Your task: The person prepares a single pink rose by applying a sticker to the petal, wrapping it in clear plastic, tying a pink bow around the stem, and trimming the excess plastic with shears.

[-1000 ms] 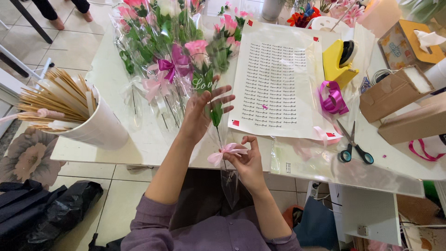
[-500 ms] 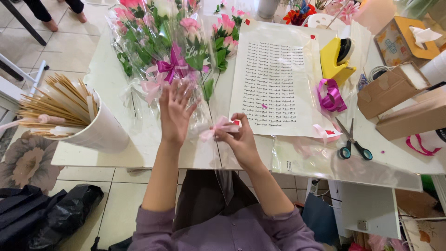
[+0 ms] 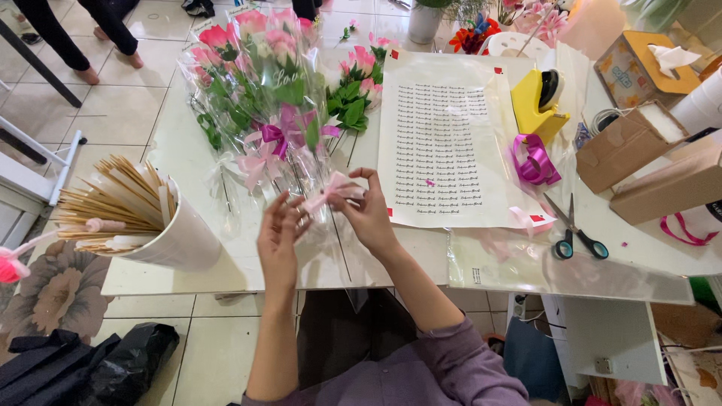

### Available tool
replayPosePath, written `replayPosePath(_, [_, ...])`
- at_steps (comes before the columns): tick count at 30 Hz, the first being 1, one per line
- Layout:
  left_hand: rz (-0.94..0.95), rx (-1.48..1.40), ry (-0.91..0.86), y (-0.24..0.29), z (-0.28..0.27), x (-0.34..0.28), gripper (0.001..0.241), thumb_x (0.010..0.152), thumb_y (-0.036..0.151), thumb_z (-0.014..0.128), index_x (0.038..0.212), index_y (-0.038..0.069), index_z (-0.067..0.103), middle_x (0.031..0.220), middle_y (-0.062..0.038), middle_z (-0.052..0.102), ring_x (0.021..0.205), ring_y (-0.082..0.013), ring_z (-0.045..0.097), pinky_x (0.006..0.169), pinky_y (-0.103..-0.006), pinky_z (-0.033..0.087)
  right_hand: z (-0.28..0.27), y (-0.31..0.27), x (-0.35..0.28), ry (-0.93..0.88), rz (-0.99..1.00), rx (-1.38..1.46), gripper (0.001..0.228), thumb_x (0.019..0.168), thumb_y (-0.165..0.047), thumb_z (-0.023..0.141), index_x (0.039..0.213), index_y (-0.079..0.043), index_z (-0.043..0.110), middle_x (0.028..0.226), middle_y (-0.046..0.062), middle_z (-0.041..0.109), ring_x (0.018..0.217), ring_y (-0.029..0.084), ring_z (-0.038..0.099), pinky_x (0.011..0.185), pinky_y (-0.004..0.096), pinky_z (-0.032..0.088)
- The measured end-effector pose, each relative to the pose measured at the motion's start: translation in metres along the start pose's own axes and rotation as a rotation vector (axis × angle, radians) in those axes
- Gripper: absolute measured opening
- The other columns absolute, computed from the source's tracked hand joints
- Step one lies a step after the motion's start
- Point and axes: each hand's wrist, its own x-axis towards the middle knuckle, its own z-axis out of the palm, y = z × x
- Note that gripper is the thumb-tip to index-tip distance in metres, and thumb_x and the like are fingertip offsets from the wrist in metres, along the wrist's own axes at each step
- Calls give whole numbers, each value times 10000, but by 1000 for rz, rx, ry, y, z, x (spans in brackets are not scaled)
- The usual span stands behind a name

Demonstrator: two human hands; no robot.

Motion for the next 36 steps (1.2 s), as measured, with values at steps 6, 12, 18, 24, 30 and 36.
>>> replayPosePath(6, [631,633,-3,76,-12,50,516,1130,133,524,1604,71,330,1566,-183,341,1457,-409,397,1078,-520,485,-55,-30,-58,-134,169,11,609,867,-8,803,1313,-64,393,904,130,728,816,184,697,745,304,645])
replayPosePath(12, [630,800,-319,114,-7,55,554,1083,200,581,1557,3,375,1511,-191,424,1488,-441,306,1144,-534,358,-131,-70,-90,-162,307,-87,659,810,72,801,1325,-55,410,838,151,741,739,189,709,713,302,629])
replayPosePath(18, [506,692,-352,111,-2,55,84,992,127,773,1065,103,741,980,-17,727,1175,-237,651,1110,-405,465,-159,-89,-107,-215,385,-185,605,851,55,760,1333,-82,421,846,121,738,745,168,674,750,299,598])
replayPosePath(24, [419,680,-429,106,-4,52,74,958,172,758,1022,137,746,1215,-69,703,1241,-286,634,1111,-455,450,-168,-88,-112,-244,396,-207,640,834,56,779,1345,-79,417,803,105,726,722,158,669,741,279,593])
replayPosePath(30, [297,512,-382,86,-12,46,131,1020,144,682,963,26,684,1290,-187,627,1265,-327,611,1119,-468,455,-168,-90,-112,-276,401,-213,626,856,25,780,1345,-91,406,841,107,750,734,155,664,759,289,589])
replayPosePath(36, [297,422,-391,79,-26,36,410,1119,368,429,976,58,658,1329,-207,625,1299,-308,566,1152,-453,360,-161,-79,-119,-332,485,-91,650,853,6,791,1364,-91,403,901,99,755,771,135,673,785,291,599])
